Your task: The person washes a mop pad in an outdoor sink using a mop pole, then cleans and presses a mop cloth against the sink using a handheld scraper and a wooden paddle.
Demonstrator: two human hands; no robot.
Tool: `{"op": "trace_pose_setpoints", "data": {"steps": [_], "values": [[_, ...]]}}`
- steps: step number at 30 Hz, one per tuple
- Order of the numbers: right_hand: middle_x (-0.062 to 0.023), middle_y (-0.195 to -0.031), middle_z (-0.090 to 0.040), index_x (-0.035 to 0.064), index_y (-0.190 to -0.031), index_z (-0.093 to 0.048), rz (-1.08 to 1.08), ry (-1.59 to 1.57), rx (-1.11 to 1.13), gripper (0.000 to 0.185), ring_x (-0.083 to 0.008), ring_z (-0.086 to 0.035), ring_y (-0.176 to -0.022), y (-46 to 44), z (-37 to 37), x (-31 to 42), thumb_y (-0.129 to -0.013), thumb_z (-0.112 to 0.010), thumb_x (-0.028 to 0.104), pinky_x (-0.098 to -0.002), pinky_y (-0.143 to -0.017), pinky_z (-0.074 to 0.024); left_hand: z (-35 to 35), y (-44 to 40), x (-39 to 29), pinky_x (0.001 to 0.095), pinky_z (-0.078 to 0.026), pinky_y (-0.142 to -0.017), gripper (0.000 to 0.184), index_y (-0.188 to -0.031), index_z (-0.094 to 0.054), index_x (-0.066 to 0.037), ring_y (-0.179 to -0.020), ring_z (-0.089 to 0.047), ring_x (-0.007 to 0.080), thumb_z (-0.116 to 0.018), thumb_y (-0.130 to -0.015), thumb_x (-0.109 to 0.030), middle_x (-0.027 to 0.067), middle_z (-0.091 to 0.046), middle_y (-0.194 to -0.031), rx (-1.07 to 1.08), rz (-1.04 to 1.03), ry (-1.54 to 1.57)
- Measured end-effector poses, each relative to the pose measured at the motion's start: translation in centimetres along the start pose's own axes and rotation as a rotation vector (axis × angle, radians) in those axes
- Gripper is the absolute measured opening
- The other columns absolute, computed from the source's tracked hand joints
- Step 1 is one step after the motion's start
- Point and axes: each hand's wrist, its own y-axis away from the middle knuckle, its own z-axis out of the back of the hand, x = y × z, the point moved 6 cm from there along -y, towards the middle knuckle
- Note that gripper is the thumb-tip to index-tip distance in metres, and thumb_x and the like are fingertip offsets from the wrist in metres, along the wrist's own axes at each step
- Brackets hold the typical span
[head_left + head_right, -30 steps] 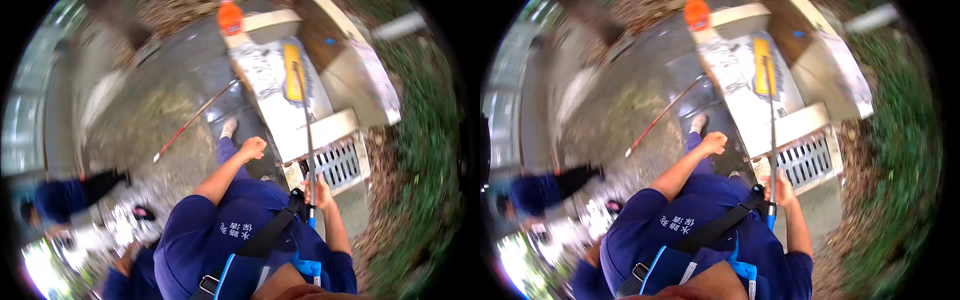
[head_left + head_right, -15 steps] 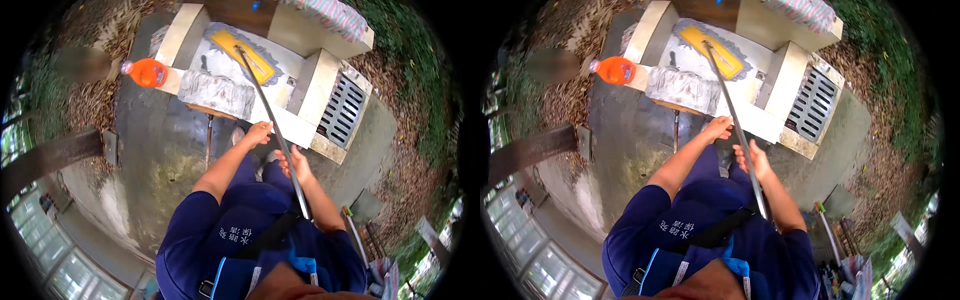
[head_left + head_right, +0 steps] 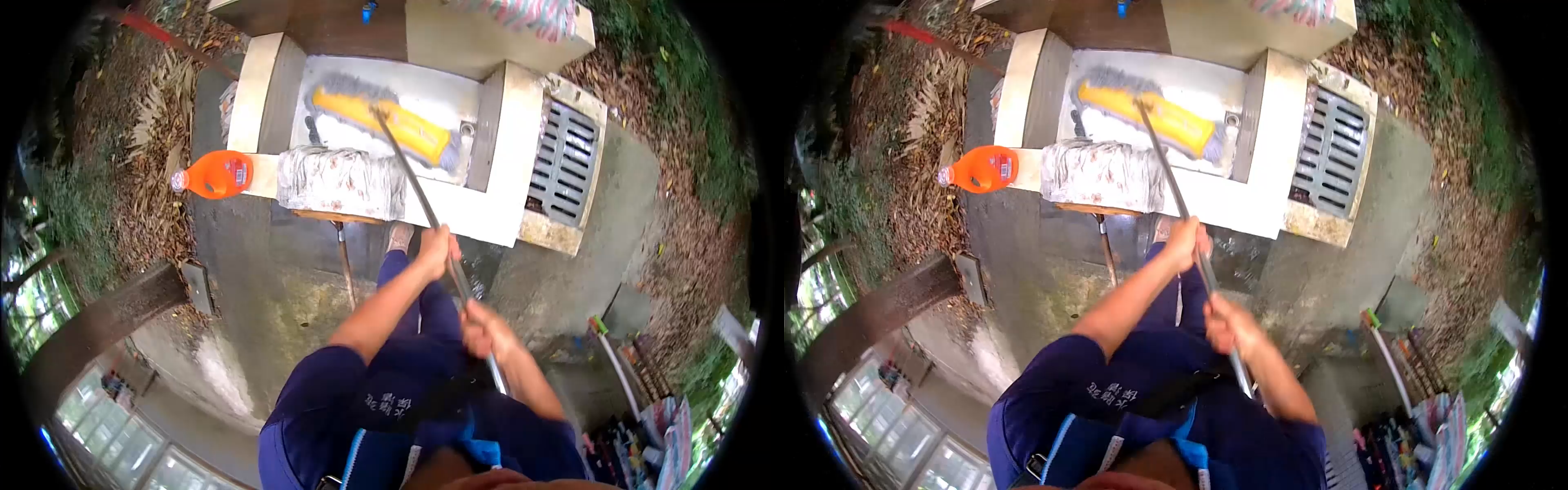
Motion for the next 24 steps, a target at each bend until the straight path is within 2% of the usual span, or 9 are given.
{"op": "trace_pose_setpoints", "data": {"steps": [3,6,7,9,13,14,17,21,24], "values": [[0.0059,-0.05,-0.033,0.0091,-0.082,-0.049,0.102,-0.07,0.152,0.034,-0.0055,-0.029,-0.035,-6.0,-0.5,1.3,-0.087,-0.05,0.043,-0.0199,-0.032,-0.0212,1.2,-2.4,-5.3,0.0327,-0.035,-0.038,0.032,-0.065,-0.045,-0.008,-0.04,-0.04,0.0166,-0.043,-0.091,-0.026,0.0034,-0.041,-0.05,-0.15,-0.179,-0.268],[0.0054,-0.05,-0.033,0.0095,-0.086,-0.05,0.088,-0.084,0.156,0.032,-0.0045,-0.027,-0.035,-0.4,-2.7,-0.2,-0.087,-0.051,0.042,-0.0198,-0.03,-0.0187,0.1,3.9,-5.2,0.0295,-0.034,-0.037,0.032,-0.066,-0.042,-0.008,-0.039,-0.037,0.0138,-0.042,-0.092,-0.027,0.0011,-0.038,-0.051,-0.041,-0.118,-0.078],[0.0051,-0.049,-0.032,0.0097,-0.086,-0.05,0.032,-0.098,-0.03,0.03,-0.005,-0.027,-0.035,2.2,-2.7,-1.5,-0.087,-0.051,0.04,-0.0199,-0.03,-0.019,-1.0,5.9,-4.1,0.0284,-0.033,-0.037,0.032,-0.067,-0.041,-0.008,-0.038,-0.036,0.0127,-0.042,-0.092,-0.027,0.0001,-0.037,-0.051,0.078,-0.115,-0.058],[0.006,-0.048,-0.031,0.011,-0.08,-0.047,-0.029,-0.185,0.102,0.029,-0.0055,-0.027,-0.033,3.9,-2.8,-3.0,-0.088,-0.049,0.039,-0.0207,-0.029,-0.0203,-1.0,7.8,-2.5,0.0317,-0.038,-0.037,0.031,-0.07,-0.046,-0.003,-0.039,-0.041,0.0165,-0.045,-0.09,-0.027,0.0034,-0.04,-0.049,-0.044,-0.003,0.016],[0.0063,-0.049,-0.029,0.0088,-0.082,-0.047,0.106,0.016,-0.011,0.029,-0.0054,-0.027,-0.034,-5.7,-1.6,1.6,-0.089,-0.049,0.038,-0.0212,-0.029,-0.0201,2.8,-4.6,-3.7,0.0317,-0.037,-0.038,0.022,-0.068,-0.048,-0.005,-0.038,-0.042,0.0185,-0.045,-0.086,-0.018,0.0058,-0.044,-0.049,0.101,-0.04,-0.068],[0.0061,-0.05,-0.03,0.008,-0.085,-0.047,0.187,-0.045,0.059,0.03,-0.0053,-0.026,-0.035,-8.1,-1.2,1.9,-0.089,-0.049,0.038,-0.021,-0.03,-0.0205,3.0,-5.9,-5.4,0.0332,-0.036,-0.037,0.029,-0.063,-0.047,-0.005,-0.038,-0.041,0.0182,-0.044,-0.086,-0.022,0.0053,-0.044,-0.048,-0.098,-0.069,-0.352],[0.0055,-0.052,-0.033,0.0077,-0.085,-0.046,0.195,-0.026,0.086,0.031,-0.0042,-0.027,-0.037,-4.9,-4.3,2.3,-0.089,-0.048,0.038,-0.0209,-0.032,-0.0206,0.8,-1.6,-8.2,0.0305,-0.035,-0.037,0.031,-0.064,-0.043,-0.007,-0.04,-0.04,0.0144,-0.043,-0.09,-0.024,0.0035,-0.043,-0.051,0.089,-0.03,0.117],[0.0028,-0.05,-0.037,0.0106,-0.081,-0.048,0.026,-0.085,-0.052,0.027,-0.0071,-0.031,-0.036,3.9,-3.1,-3.5,-0.088,-0.049,0.037,-0.0213,-0.031,-0.0216,-1.8,8.9,-3.6,0.0264,-0.035,-0.04,0.028,-0.07,-0.04,-0.009,-0.042,-0.036,0.0118,-0.043,-0.092,-0.025,-0.0019,-0.036,-0.053,0.116,0.012,0.027],[0.0042,-0.05,-0.032,0.0087,-0.081,-0.048,-0.023,-0.069,-0.085,0.027,-0.0067,-0.027,-0.035,2.1,-3.0,-0.8,-0.089,-0.048,0.034,-0.0222,-0.031,-0.0199,-0.9,5.9,-2.7,0.0293,-0.032,-0.037,0.024,-0.072,-0.04,-0.01,-0.039,-0.036,0.0131,-0.043,-0.092,-0.022,-0.0007,-0.034,-0.05,-0.071,0.088,0.017]]}}
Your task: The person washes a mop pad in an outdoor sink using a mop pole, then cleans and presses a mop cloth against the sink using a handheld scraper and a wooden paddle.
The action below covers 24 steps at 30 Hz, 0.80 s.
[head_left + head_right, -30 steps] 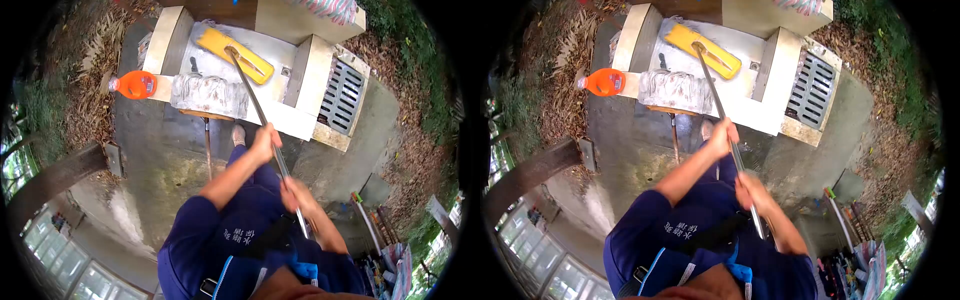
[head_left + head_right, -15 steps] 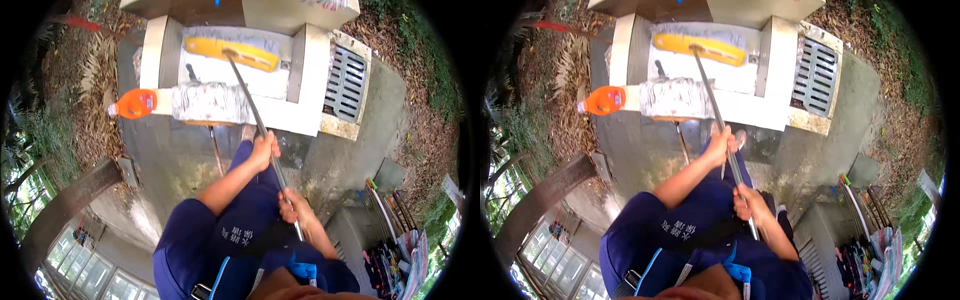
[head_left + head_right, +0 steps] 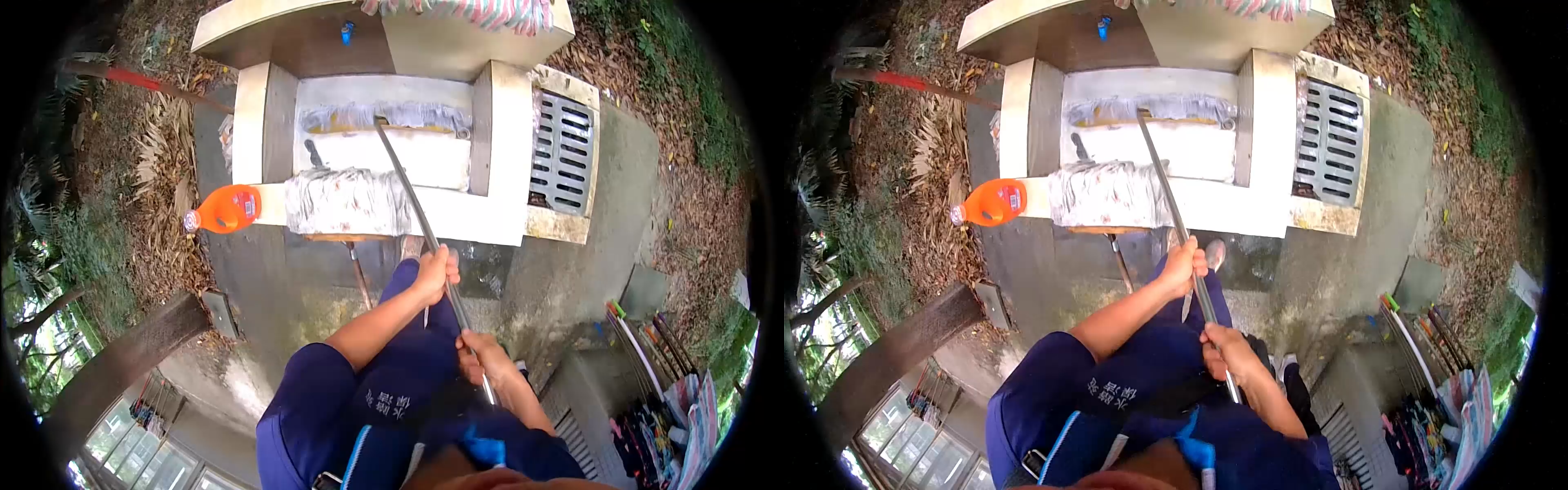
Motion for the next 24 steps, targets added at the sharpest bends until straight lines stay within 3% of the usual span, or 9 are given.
{"op": "trace_pose_setpoints", "data": {"steps": [2,3,4,7,9,11,13,17,24], "values": [[0.0047,-0.05,-0.031,0.0076,-0.081,-0.047,0.134,0.001,0.083,0.029,-0.0058,-0.027,-0.036,-5.9,0.0,2.9,-0.09,-0.047,0.035,-0.0214,-0.031,-0.0205,2.2,-9.5,-1.8,0.033,-0.036,-0.037,0.037,-0.066,-0.046,-0.005,-0.038,-0.039,0.0177,-0.035,-0.093,-0.028,0.0046,-0.041,-0.047,0.185,-0.109,-0.233],[0.0049,-0.05,-0.032,0.0075,-0.081,-0.047,0.262,0.075,0.181,0.03,-0.0049,-0.026,-0.037,-8.7,-0.6,4.2,-0.089,-0.048,0.036,-0.0207,-0.032,-0.0205,1.0,-8.4,-5.5,0.0323,-0.035,-0.036,0.04,-0.06,-0.044,-0.006,-0.035,-0.037,0.017,-0.037,-0.093,-0.027,0.0044,-0.042,-0.048,-0.022,-0.109,-0.429],[0.0055,-0.051,-0.032,0.0076,-0.082,-0.047,0.235,0.009,0.199,0.031,-0.0044,-0.026,-0.037,-9.8,-1.4,4.4,-0.089,-0.049,0.038,-0.0206,-0.032,-0.0205,1.7,-11.7,-6.8,0.0309,-0.036,-0.037,0.039,-0.061,-0.044,-0.006,-0.036,-0.037,0.0152,-0.04,-0.093,-0.027,0.0047,-0.042,-0.049,-0.042,-0.217,-0.255],[0.0041,-0.051,-0.037,0.0081,-0.084,-0.048,0.256,0.031,0.134,0.032,-0.0049,-0.031,-0.036,-5.5,-1.7,2.5,-0.087,-0.051,0.04,-0.0204,-0.031,-0.0232,0.4,-6.3,-5.3,0.0301,-0.037,-0.038,0.038,-0.061,-0.044,-0.005,-0.036,-0.037,0.0149,-0.041,-0.092,-0.027,0.0044,-0.041,-0.048,0.068,-0.099,-0.002],[0.0015,-0.05,-0.041,0.0086,-0.085,-0.049,0.151,0.031,0.005,0.031,-0.0062,-0.032,-0.034,-0.9,0.1,-0.8,-0.087,-0.051,0.04,-0.02,-0.03,-0.0243,0.4,-1.2,-1.8,0.03,-0.037,-0.038,0.038,-0.062,-0.044,-0.003,-0.038,-0.039,0.0159,-0.042,-0.092,-0.027,0.0053,-0.043,-0.049,0.071,-0.139,-0.237],[0.0041,-0.048,-0.033,0.0089,-0.083,-0.046,0.065,-0.068,0.062,0.028,-0.006,-0.027,-0.033,1.2,0.3,-2.3,-0.09,-0.047,0.037,-0.021,-0.028,-0.0205,-0.1,1.0,0.4,0.0311,-0.038,-0.038,0.037,-0.064,-0.046,-0.005,-0.041,-0.043,0.0178,-0.043,-0.092,-0.029,0.0053,-0.042,-0.05,0.124,-0.13,-0.109],[0.0052,-0.049,-0.03,0.0088,-0.082,-0.045,0.044,-0.054,0.102,0.028,-0.0053,-0.026,-0.033,-0.6,-0.2,-0.2,-0.09,-0.047,0.036,-0.0209,-0.029,-0.0198,0.2,-1.7,0.0,0.0325,-0.038,-0.039,0.038,-0.063,-0.047,-0.004,-0.041,-0.045,0.0188,-0.043,-0.092,-0.029,0.0077,-0.046,-0.051,0.087,-0.018,-0.077],[0.0051,-0.049,-0.032,0.0082,-0.085,-0.048,0.231,-0.054,0.164,0.029,-0.0052,-0.027,-0.034,-10.1,-0.2,4.7,-0.089,-0.049,0.037,-0.0205,-0.03,-0.0205,1.6,-12.5,-5.8,0.0349,-0.034,-0.037,0.044,-0.055,-0.046,-0.006,-0.035,-0.042,0.0203,-0.04,-0.091,-0.033,0.0085,-0.047,-0.045,0.009,-0.236,-0.458],[0.0029,-0.05,-0.037,0.0083,-0.084,-0.049,0.126,-0.038,0.041,0.031,-0.006,-0.029,-0.033,1.8,0.9,-0.9,-0.087,-0.052,0.039,-0.0215,-0.029,-0.0213,-1.2,1.0,0.8,0.0356,-0.039,-0.042,0.048,-0.055,-0.048,-0.006,-0.041,-0.046,0.0201,-0.038,-0.091,-0.036,0.0098,-0.047,-0.047,0.196,-0.093,-0.002]]}}
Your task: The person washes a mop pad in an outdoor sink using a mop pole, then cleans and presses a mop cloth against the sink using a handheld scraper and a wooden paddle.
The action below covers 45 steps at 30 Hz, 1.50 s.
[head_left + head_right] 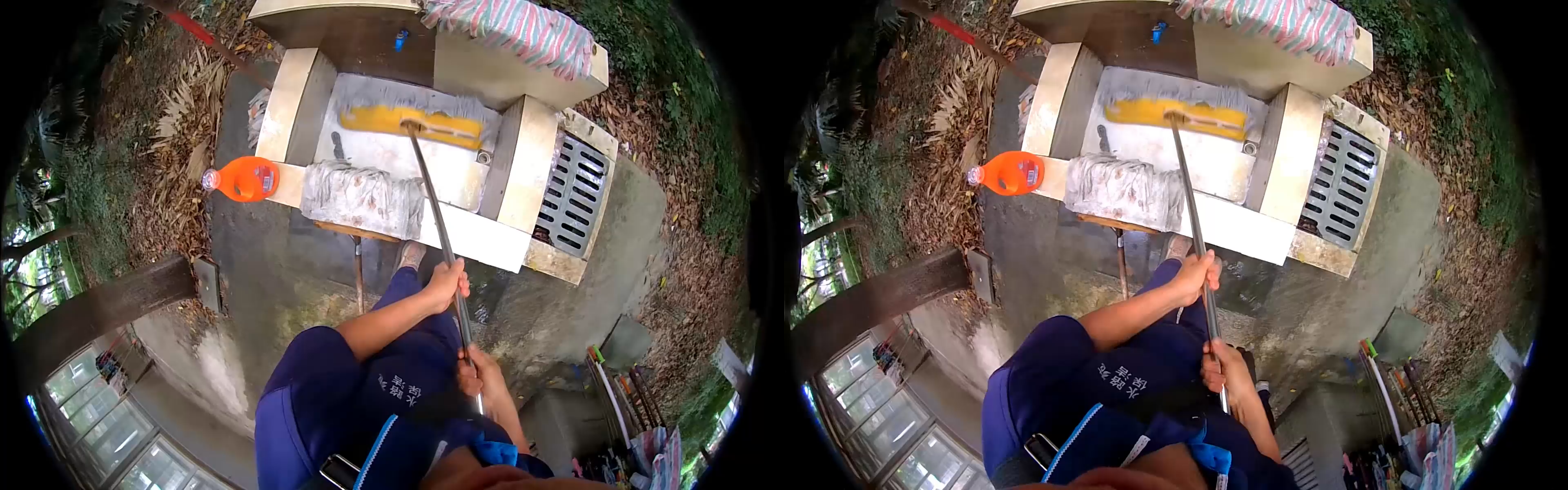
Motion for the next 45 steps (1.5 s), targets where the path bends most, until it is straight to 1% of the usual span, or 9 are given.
{"op": "trace_pose_setpoints", "data": {"steps": [7,13,20,23,27,34,37,40,45], "values": [[0.0056,-0.049,-0.031,0.0078,-0.085,-0.047,0.057,-0.103,0.234,0.031,-0.0033,-0.027,-0.034,-13.2,-1.8,5.3,-0.088,-0.051,0.038,-0.0198,-0.03,-0.0186,4.1,-13.0,-7.9,0.0366,-0.034,-0.04,0.051,-0.051,-0.048,-0.006,-0.037,-0.042,0.0201,-0.036,-0.092,-0.034,0.0085,-0.048,-0.045,-0.274,-0.193,-0.566],[0.0029,-0.049,-0.034,0.0076,-0.084,-0.048,-0.043,-0.031,-0.004,0.031,-0.0069,-0.029,-0.034,-0.2,-0.1,-0.2,-0.086,-0.053,0.039,-0.0218,-0.03,-0.0203,1.5,-1.9,0.3,0.0323,-0.034,-0.034,0.044,-0.055,-0.046,-0.005,-0.037,-0.046,0.0203,-0.041,-0.09,-0.032,0.0098,-0.047,-0.045,-0.027,-0.088,-0.187],[0.0035,-0.049,-0.035,0.0061,-0.084,-0.049,0.12,0.075,0.176,0.029,-0.0044,-0.028,-0.034,-11.8,-0.8,5.7,-0.09,-0.048,0.035,-0.0199,-0.03,-0.0199,4.7,-13.1,-6.1,0.0357,-0.035,-0.04,0.047,-0.052,-0.05,-0.004,-0.037,-0.043,0.02,-0.04,-0.091,-0.03,0.0085,-0.048,-0.045,-0.239,-0.141,-0.544],[0.0052,-0.051,-0.033,0.0071,-0.087,-0.049,0.095,0.03,0.175,0.029,-0.0043,-0.028,-0.037,-8.5,-2.7,4.3,-0.088,-0.051,0.036,-0.0205,-0.032,-0.0219,2.9,-9.1,-7.1,0.0351,-0.036,-0.039,0.045,-0.053,-0.044,-0.006,-0.037,-0.042,0.0195,-0.039,-0.092,-0.03,0.0064,-0.044,-0.044,-0.111,-0.092,-0.064],[0.0042,-0.051,-0.032,0.0075,-0.085,-0.046,-0.058,-0.003,0.045,0.028,-0.0059,-0.029,-0.035,-0.3,-1.0,0.6,-0.089,-0.049,0.035,-0.0213,-0.03,-0.0216,0.0,-0.7,-2.6,0.0345,-0.038,-0.041,0.044,-0.057,-0.045,-0.003,-0.04,-0.045,0.0207,-0.037,-0.093,-0.028,0.0079,-0.044,-0.044,-0.142,-0.109,-0.245],[0.0039,-0.05,-0.035,0.0071,-0.086,-0.047,0.047,0.049,0.217,0.028,-0.0063,-0.029,-0.034,-13.1,-1.7,6.4,-0.09,-0.049,0.034,-0.0212,-0.03,-0.0214,3.6,-13.4,-9.1,0.0349,-0.034,-0.04,0.036,-0.055,-0.046,-0.005,-0.038,-0.041,0.0198,-0.039,-0.087,-0.02,0.0076,-0.046,-0.048,-0.288,-0.136,-0.649],[0.0039,-0.05,-0.036,0.0069,-0.087,-0.048,0.092,0.043,0.136,0.029,-0.0059,-0.03,-0.034,-8.1,-2.8,4.5,-0.089,-0.05,0.036,-0.021,-0.031,-0.0217,2.8,-7.9,-7.3,0.0342,-0.036,-0.04,0.04,-0.06,-0.048,-0.004,-0.039,-0.043,0.0195,-0.037,-0.092,-0.025,0.007,-0.046,-0.049,-0.057,-0.144,-0.284],[0.0023,-0.049,-0.036,0.0075,-0.085,-0.047,-0.021,0.027,-0.006,0.028,-0.0068,-0.03,-0.033,-1.9,-0.7,0.8,-0.089,-0.049,0.035,-0.0213,-0.029,-0.0211,1.6,-1.8,-2.4,0.0347,-0.036,-0.037,0.04,-0.062,-0.049,-0.003,-0.038,-0.044,0.0202,-0.037,-0.092,-0.027,0.0067,-0.045,-0.049,-0.143,-0.116,-0.281],[0.0061,-0.05,-0.027,0.0067,-0.084,-0.046,0.023,0.044,0.05,0.026,-0.0045,-0.023,-0.034,-7.6,-1.5,4.8,-0.09,-0.048,0.032,-0.0201,-0.03,-0.0178,4.4,-9.9,-3.8,0.0367,-0.035,-0.036,0.039,-0.059,-0.05,-0.004,-0.038,-0.045,0.021,-0.044,-0.088,-0.028,0.0101,-0.048,-0.048,-0.256,-0.071,-0.534]]}}
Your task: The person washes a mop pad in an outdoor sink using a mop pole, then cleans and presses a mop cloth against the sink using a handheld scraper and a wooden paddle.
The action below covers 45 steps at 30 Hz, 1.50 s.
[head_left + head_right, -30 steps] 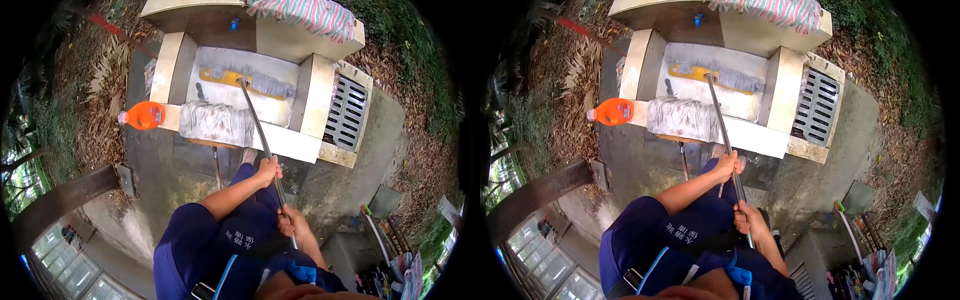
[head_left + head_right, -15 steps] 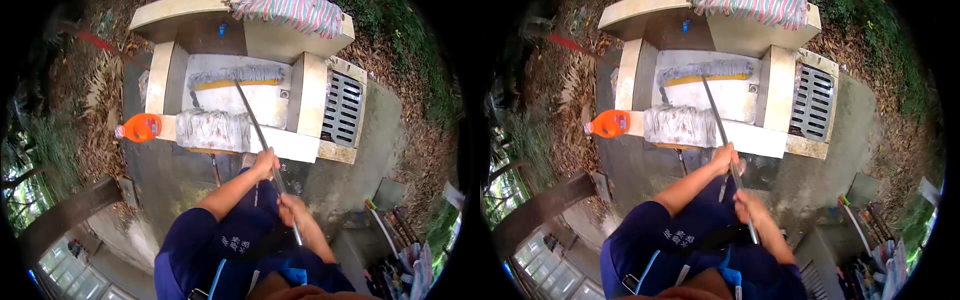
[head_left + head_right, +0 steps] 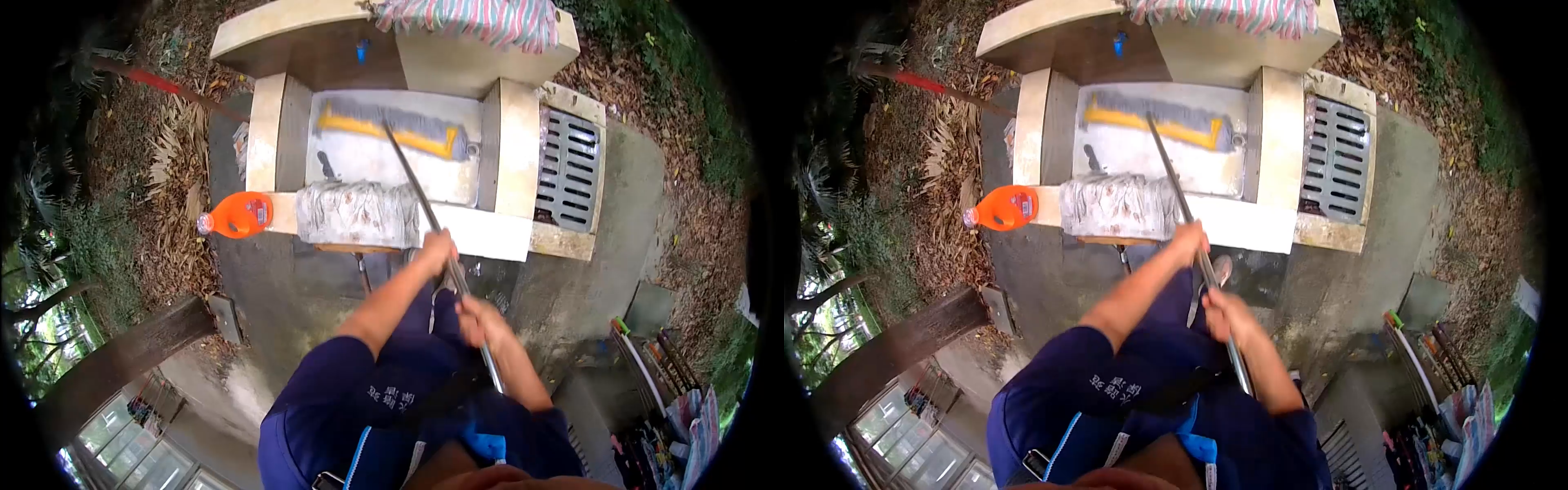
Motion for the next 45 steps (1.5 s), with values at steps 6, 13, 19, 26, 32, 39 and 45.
{"op": "trace_pose_setpoints", "data": {"steps": [6,13,19,26,32,39,45], "values": [[0.0063,-0.05,-0.03,0.0077,-0.084,-0.048,0.025,-0.047,0.074,0.025,-0.0037,-0.026,-0.037,2.0,-1.7,-1.6,-0.09,-0.049,0.032,-0.0195,-0.032,-0.0187,0.7,4.8,-3.6,0.0352,-0.039,-0.041,0.046,-0.055,-0.048,-0.004,-0.041,-0.046,0.0202,-0.036,-0.09,-0.031,0.0088,-0.047,-0.047,0.093,-0.114,0.203],[0.0043,-0.048,-0.032,0.0073,-0.084,-0.048,0.039,0.046,0.008,0.028,-0.0045,-0.024,-0.033,-0.4,-0.7,-0.3,-0.09,-0.048,0.034,-0.0202,-0.029,-0.0181,0.3,1.9,-2.3,0.039,-0.038,-0.044,0.044,-0.053,-0.05,-0.002,-0.042,-0.048,0.0231,-0.037,-0.088,-0.026,0.0132,-0.05,-0.047,0.045,0.018,0.015],[0.0063,-0.049,-0.029,0.0086,-0.086,-0.05,0.036,-0.142,0.153,0.029,-0.003,-0.024,-0.035,-0.3,-3.1,-0.3,-0.088,-0.05,0.038,-0.0191,-0.029,-0.0182,1.8,2.9,-5.9,0.0357,-0.037,-0.04,0.048,-0.053,-0.047,-0.006,-0.04,-0.045,0.0211,-0.037,-0.092,-0.032,0.0094,-0.048,-0.047,0.1,-0.124,0.089],[0.0047,-0.049,-0.028,0.007,-0.086,-0.049,-0.11,-0.146,0.038,0.028,-0.0043,-0.022,-0.033,0.1,-1.1,-1.2,-0.09,-0.047,0.035,-0.0192,-0.028,-0.0177,1.2,3.5,-2.3,0.0344,-0.039,-0.039,0.044,-0.055,-0.044,-0.006,-0.038,-0.045,0.0206,-0.04,-0.092,-0.028,0.0094,-0.048,-0.049,0.084,0.058,0.108],[0.0056,-0.05,-0.028,0.0076,-0.088,-0.047,0.018,-0.216,0.16,0.026,-0.0044,-0.023,-0.033,0.4,-2.5,-0.7,-0.09,-0.048,0.033,-0.0208,-0.029,-0.0175,1.2,4.1,-5.6,0.034,-0.038,-0.041,0.042,-0.058,-0.046,-0.005,-0.044,-0.045,0.019,-0.038,-0.092,-0.028,0.0086,-0.046,-0.05,0.144,-0.028,0.15],[0.0044,-0.047,-0.031,0.0087,-0.083,-0.049,-0.039,0.037,-0.091,0.026,-0.0065,-0.028,-0.032,2.5,0.5,-0.8,-0.089,-0.05,0.034,-0.0218,-0.029,-0.0194,-1.6,5.0,-1.8,0.0338,-0.037,-0.041,0.038,-0.056,-0.047,-0.005,-0.041,-0.041,0.0199,-0.039,-0.087,-0.025,0.0095,-0.044,-0.046,0.115,0.11,0.243],[0.0057,-0.052,-0.032,0.0065,-0.087,-0.047,0.088,-0.033,0.101,0.028,-0.0037,-0.026,-0.038,-2.0,-1.5,-0.2,-0.09,-0.048,0.035,-0.0194,-0.033,-0.0199,1.0,0.8,-4.8,0.0312,-0.038,-0.041,0.039,-0.061,-0.044,-0.007,-0.041,-0.042,0.0168,-0.039,-0.093,-0.027,0.0049,-0.042,-0.048,0.129,-0.056,0.319]]}}
